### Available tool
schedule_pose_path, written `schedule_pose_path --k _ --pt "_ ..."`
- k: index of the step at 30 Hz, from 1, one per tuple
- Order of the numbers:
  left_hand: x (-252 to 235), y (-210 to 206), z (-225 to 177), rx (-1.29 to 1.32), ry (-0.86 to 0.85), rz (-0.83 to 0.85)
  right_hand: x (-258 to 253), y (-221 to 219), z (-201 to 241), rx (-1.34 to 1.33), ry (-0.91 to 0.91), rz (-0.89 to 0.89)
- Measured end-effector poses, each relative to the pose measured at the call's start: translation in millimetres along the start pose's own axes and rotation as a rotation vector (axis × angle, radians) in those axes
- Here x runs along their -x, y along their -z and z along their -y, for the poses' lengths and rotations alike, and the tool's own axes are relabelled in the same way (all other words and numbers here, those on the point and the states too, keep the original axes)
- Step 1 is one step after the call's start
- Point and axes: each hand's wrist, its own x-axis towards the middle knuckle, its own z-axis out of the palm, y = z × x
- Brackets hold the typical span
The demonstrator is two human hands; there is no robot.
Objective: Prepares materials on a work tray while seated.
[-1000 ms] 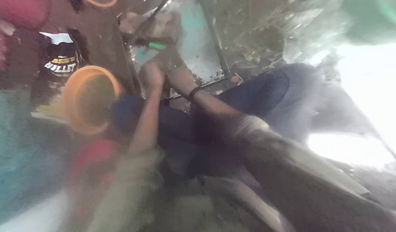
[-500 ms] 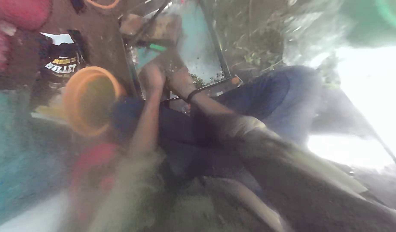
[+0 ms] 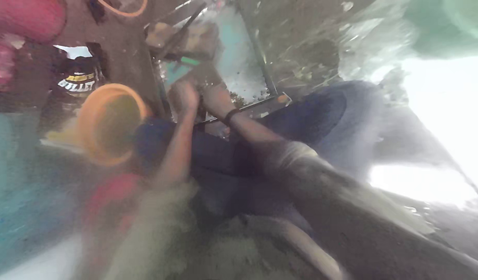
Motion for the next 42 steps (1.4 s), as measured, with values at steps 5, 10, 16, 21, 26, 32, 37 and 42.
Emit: schedule_pose_path --k 5,10,16,21,26,32,37,42 --pt "-3.9 -4.6 3.0 -0.006 -0.024 -0.077 -10.1 -0.7 7.0 0.016 0.032 0.011" --pt "-4.7 -4.4 0.7 -0.069 0.015 -0.08 -5.9 -13.3 6.5 0.043 -0.036 0.015" --pt "-8.3 -9.7 5.7 0.012 -0.047 -0.099 29.5 -18.5 -14.7 0.07 -0.067 0.059" --pt "-11.1 -11.0 11.8 -0.009 -0.001 -0.049 25.7 -0.9 -7.4 0.053 -0.017 -0.018" --pt "-13.7 -18.9 17.0 -0.08 0.071 -0.027 5.6 10.8 5.9 -0.012 -0.001 -0.005" --pt "-8.8 -11.9 8.7 -0.104 0.071 -0.007 -11.5 -1.2 6.5 0.004 -0.009 0.01" --pt "-10.7 -11.4 10.0 -0.087 0.039 -0.021 -7.8 -11.4 -0.4 0.012 -0.059 0.017" --pt "-13.0 -13.6 10.0 -0.086 0.019 0.001 1.7 -19.9 -2.7 0.044 -0.089 0.039"
